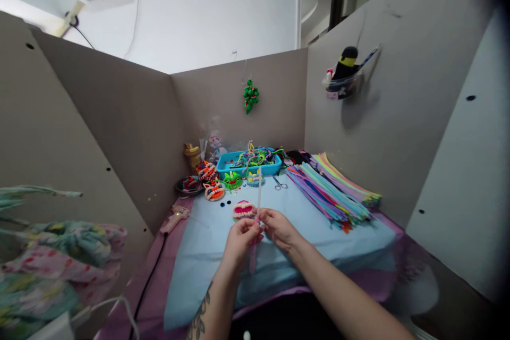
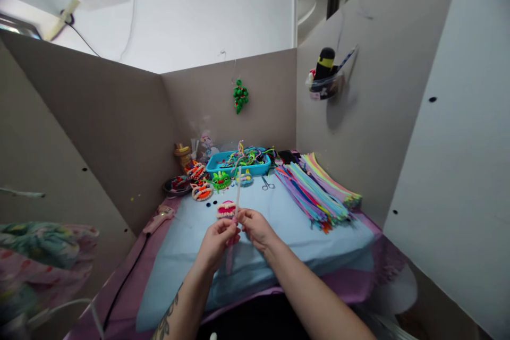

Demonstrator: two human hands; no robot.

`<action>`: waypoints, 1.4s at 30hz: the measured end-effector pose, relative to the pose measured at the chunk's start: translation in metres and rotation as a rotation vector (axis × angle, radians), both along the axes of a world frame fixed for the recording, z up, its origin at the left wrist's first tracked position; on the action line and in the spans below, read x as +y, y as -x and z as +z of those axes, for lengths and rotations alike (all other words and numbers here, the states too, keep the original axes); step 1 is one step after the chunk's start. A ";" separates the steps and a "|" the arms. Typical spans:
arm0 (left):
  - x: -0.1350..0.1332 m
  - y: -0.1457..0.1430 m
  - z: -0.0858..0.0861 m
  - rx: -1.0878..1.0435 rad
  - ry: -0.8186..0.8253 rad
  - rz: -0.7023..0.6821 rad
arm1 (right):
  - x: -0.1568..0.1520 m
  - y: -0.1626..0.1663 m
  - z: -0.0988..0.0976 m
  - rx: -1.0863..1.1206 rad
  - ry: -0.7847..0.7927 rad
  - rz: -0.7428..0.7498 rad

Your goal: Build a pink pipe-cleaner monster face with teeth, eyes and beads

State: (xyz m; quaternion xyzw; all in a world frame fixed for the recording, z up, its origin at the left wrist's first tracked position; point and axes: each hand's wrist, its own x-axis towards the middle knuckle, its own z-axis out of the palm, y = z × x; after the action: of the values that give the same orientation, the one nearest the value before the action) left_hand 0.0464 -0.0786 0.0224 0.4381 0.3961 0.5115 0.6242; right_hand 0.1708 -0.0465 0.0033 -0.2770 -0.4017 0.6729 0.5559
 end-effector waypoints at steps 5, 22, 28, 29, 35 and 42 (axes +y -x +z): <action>-0.002 0.001 0.003 0.003 0.012 -0.005 | -0.001 -0.002 0.000 0.056 -0.021 0.065; -0.002 0.001 0.003 0.055 0.003 -0.062 | -0.007 0.002 0.004 -0.079 -0.172 -0.077; -0.001 0.001 0.006 0.169 -0.095 -0.052 | -0.005 -0.005 0.010 -0.182 -0.220 -0.184; -0.001 0.001 0.007 0.207 -0.131 -0.041 | -0.006 -0.005 0.011 -0.189 -0.232 -0.179; -0.002 0.006 0.015 0.324 -0.233 0.024 | -0.007 -0.003 0.015 -0.156 -0.237 -0.290; 0.007 0.025 0.008 0.096 -0.135 0.074 | 0.021 -0.053 0.034 -0.180 -0.157 -0.548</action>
State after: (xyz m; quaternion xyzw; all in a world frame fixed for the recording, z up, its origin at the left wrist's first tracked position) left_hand 0.0217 -0.0719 0.0307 0.4883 0.4062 0.5379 0.5543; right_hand 0.2238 -0.0252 0.0374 -0.3896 -0.4105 0.4373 0.6989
